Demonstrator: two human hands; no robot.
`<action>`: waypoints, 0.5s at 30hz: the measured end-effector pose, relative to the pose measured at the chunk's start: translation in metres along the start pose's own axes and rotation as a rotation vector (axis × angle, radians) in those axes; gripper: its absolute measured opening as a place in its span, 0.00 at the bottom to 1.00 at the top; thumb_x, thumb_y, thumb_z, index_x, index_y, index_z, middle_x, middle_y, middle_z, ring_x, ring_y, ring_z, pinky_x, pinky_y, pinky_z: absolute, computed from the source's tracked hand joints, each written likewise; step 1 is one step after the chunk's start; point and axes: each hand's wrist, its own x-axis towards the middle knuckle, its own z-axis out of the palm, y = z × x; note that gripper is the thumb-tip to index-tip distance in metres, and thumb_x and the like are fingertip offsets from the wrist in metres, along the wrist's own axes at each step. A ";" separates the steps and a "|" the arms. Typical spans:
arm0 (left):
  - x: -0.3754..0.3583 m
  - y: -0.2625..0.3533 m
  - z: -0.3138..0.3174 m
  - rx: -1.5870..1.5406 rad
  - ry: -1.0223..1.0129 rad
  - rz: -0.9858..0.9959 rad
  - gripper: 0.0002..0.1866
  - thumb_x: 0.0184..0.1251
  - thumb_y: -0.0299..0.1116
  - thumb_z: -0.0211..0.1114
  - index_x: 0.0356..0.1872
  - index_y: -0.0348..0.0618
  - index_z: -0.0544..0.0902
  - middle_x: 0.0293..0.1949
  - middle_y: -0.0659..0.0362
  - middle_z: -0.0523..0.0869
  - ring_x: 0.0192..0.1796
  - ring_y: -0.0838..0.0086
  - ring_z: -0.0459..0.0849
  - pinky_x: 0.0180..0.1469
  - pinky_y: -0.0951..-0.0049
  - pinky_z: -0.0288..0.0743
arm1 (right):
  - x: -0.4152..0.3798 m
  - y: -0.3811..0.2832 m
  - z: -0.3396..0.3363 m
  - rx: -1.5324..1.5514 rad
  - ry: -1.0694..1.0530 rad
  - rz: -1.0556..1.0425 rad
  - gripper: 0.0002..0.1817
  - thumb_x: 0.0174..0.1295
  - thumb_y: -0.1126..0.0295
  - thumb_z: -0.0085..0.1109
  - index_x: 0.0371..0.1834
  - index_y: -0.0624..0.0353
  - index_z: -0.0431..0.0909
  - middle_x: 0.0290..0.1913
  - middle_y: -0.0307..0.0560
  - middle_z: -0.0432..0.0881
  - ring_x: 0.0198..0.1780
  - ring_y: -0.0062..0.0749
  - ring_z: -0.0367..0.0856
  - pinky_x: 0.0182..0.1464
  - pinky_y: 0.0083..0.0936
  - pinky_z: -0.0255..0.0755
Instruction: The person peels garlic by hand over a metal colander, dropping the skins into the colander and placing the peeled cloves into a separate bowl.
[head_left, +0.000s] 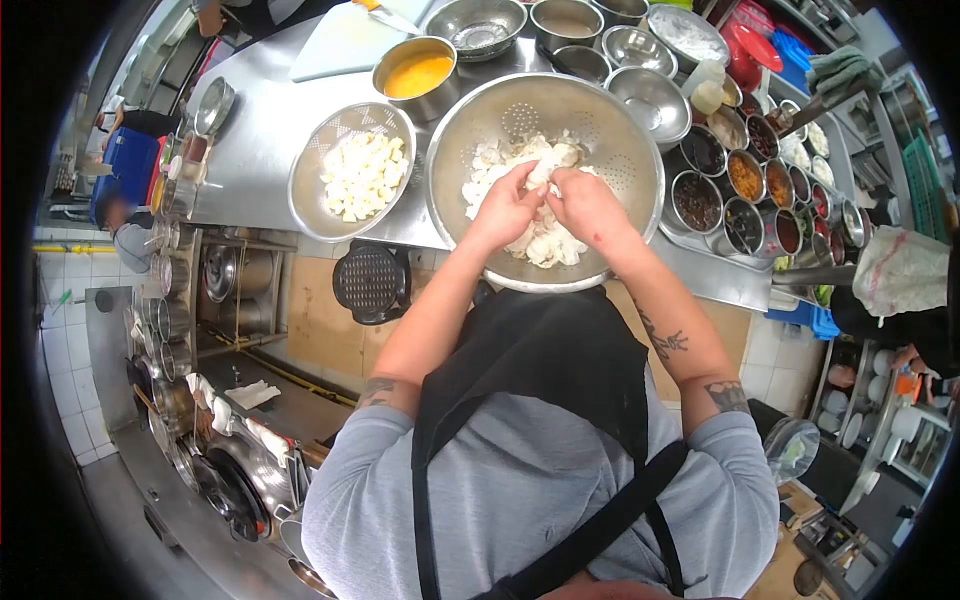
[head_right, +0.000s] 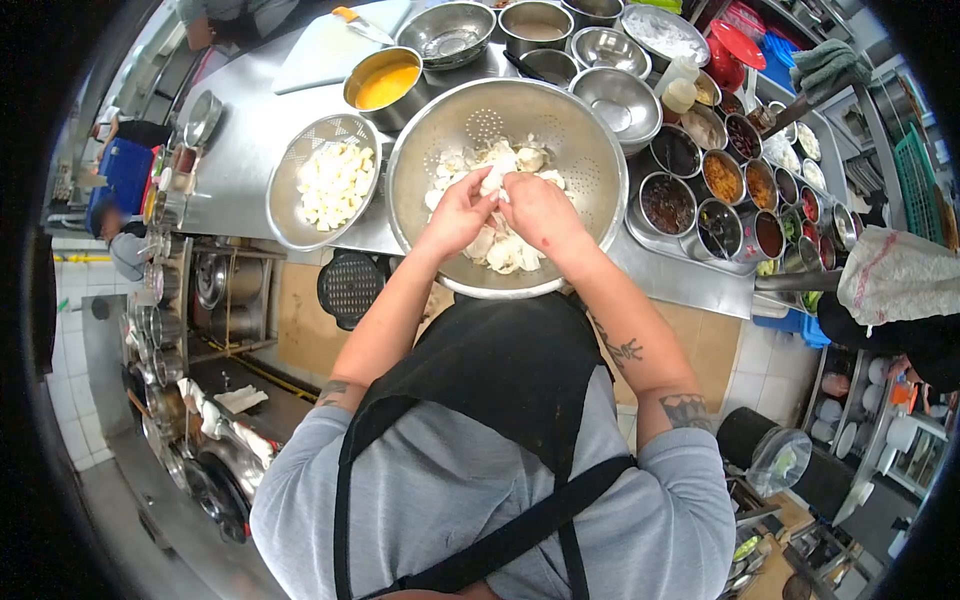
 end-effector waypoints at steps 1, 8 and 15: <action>0.001 0.000 -0.002 0.059 0.019 0.002 0.23 0.74 0.31 0.59 0.66 0.32 0.69 0.50 0.48 0.84 0.40 0.76 0.83 0.34 0.72 0.81 | 0.001 -0.001 -0.001 0.031 0.020 0.013 0.12 0.58 0.66 0.62 0.33 0.67 0.78 0.32 0.65 0.83 0.38 0.60 0.83 0.41 0.46 0.77; 0.000 0.020 -0.010 0.117 -0.093 -0.105 0.19 0.77 0.30 0.55 0.65 0.38 0.69 0.46 0.55 0.82 0.38 0.75 0.83 0.44 0.69 0.84 | 0.006 0.009 0.014 0.553 0.003 0.333 0.09 0.62 0.70 0.57 0.33 0.67 0.79 0.25 0.56 0.83 0.26 0.38 0.85 0.30 0.34 0.77; -0.004 0.019 -0.021 -0.416 -0.203 -0.138 0.19 0.79 0.30 0.53 0.65 0.38 0.69 0.50 0.56 0.80 0.44 0.72 0.84 0.48 0.69 0.82 | 0.011 0.039 0.010 0.088 -0.070 0.204 0.10 0.61 0.71 0.60 0.39 0.69 0.79 0.27 0.54 0.82 0.30 0.46 0.84 0.39 0.36 0.79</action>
